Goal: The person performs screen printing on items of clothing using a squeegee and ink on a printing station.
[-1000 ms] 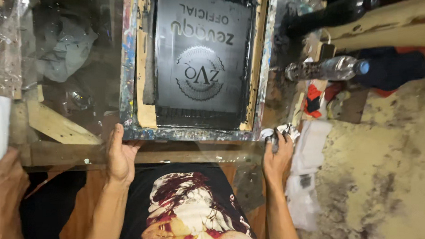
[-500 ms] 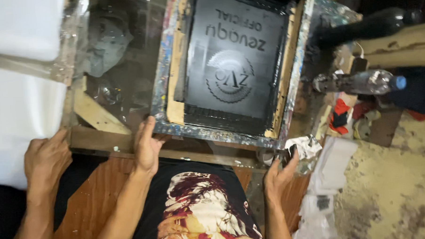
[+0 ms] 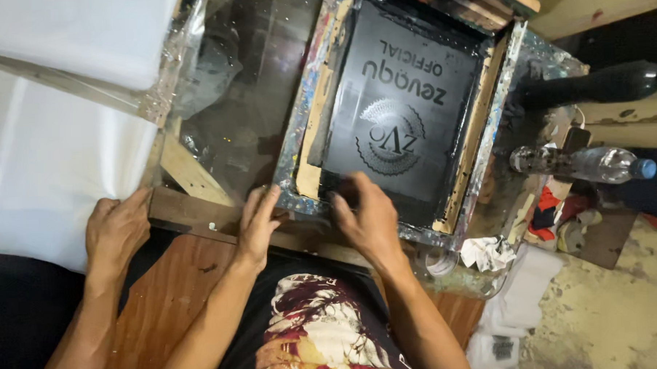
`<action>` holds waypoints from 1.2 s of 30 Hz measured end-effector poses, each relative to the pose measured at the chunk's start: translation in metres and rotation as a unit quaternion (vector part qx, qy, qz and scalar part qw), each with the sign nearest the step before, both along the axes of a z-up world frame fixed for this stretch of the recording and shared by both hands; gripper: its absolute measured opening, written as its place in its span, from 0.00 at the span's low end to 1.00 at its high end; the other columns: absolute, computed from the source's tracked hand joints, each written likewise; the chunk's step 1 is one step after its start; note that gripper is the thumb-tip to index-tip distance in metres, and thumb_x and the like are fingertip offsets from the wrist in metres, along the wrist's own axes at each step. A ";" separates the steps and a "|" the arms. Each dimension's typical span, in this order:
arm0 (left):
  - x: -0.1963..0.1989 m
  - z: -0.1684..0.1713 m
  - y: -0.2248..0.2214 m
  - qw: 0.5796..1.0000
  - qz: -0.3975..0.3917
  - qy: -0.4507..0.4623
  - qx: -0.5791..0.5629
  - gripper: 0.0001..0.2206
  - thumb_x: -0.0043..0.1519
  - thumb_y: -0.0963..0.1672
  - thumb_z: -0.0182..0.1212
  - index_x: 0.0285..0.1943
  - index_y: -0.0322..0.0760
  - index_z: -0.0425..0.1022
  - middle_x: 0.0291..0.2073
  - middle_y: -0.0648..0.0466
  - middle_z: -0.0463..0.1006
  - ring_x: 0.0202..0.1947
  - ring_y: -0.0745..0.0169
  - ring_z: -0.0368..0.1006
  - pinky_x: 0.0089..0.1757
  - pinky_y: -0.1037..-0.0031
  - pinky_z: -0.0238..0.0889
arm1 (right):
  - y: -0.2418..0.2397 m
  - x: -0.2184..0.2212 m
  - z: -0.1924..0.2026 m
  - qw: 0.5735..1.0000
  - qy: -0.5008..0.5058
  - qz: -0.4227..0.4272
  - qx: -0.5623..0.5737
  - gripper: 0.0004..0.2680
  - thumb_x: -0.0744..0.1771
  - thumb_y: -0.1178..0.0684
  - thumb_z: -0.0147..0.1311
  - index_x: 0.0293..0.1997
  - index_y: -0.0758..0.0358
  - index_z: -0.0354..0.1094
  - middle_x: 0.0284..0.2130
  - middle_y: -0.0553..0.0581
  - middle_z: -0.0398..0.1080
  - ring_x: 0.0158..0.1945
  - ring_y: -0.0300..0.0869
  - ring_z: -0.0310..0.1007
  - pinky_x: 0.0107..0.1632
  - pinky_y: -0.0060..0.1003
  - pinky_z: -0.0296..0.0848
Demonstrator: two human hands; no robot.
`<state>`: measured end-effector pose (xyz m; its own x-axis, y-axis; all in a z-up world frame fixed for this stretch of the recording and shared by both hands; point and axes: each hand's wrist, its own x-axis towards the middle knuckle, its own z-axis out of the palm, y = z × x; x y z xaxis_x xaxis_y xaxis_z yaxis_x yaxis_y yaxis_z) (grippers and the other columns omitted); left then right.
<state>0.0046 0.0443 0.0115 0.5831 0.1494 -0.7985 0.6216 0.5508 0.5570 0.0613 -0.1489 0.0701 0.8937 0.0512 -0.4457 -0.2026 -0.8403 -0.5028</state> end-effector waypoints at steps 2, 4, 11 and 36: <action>-0.007 -0.011 0.002 0.998 -0.017 -0.024 0.062 0.22 0.66 0.52 0.65 0.62 0.39 0.69 0.52 0.48 0.69 0.56 0.48 0.68 0.59 0.51 0.64 | 0.019 0.011 0.004 1.000 0.023 0.017 -0.007 0.13 0.65 0.44 0.60 0.52 0.52 0.70 0.37 0.62 0.79 0.46 0.64 0.79 0.50 0.61 0.73; -0.010 -0.012 0.007 0.991 -0.035 -0.049 0.124 0.28 0.66 0.52 0.66 0.70 0.38 0.65 0.59 0.41 0.69 0.62 0.46 0.65 0.63 0.50 0.58 | 0.032 0.018 0.008 0.998 0.046 0.033 -0.014 0.14 0.66 0.45 0.58 0.54 0.55 0.67 0.36 0.65 0.78 0.46 0.68 0.79 0.51 0.64 0.72; -0.007 0.024 0.014 0.957 -0.062 -0.143 0.246 0.30 0.64 0.49 0.67 0.72 0.34 0.61 0.60 0.39 0.74 0.67 0.40 0.67 0.64 0.52 0.56 | 0.047 0.024 0.022 0.991 0.101 -0.074 0.048 0.18 0.62 0.46 0.64 0.54 0.55 0.63 0.36 0.55 0.83 0.47 0.63 0.81 0.50 0.61 0.72; 0.269 -0.031 -0.007 0.599 -0.309 -0.425 0.604 0.12 0.66 0.40 0.54 0.54 0.48 0.80 0.74 0.43 0.64 0.76 0.34 0.50 0.71 0.39 0.32 | -0.064 0.021 -0.024 0.687 0.010 -0.415 0.597 0.10 0.65 0.66 0.59 0.49 0.62 0.65 0.35 0.52 0.65 0.38 0.35 0.70 0.36 0.26 0.74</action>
<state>0.2736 0.0377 -0.0197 0.9444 -0.1349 0.2998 -0.2922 -0.7623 0.5775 0.0821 -0.2126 0.0462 0.8304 -0.1325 -0.5412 -0.3794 0.5768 -0.7234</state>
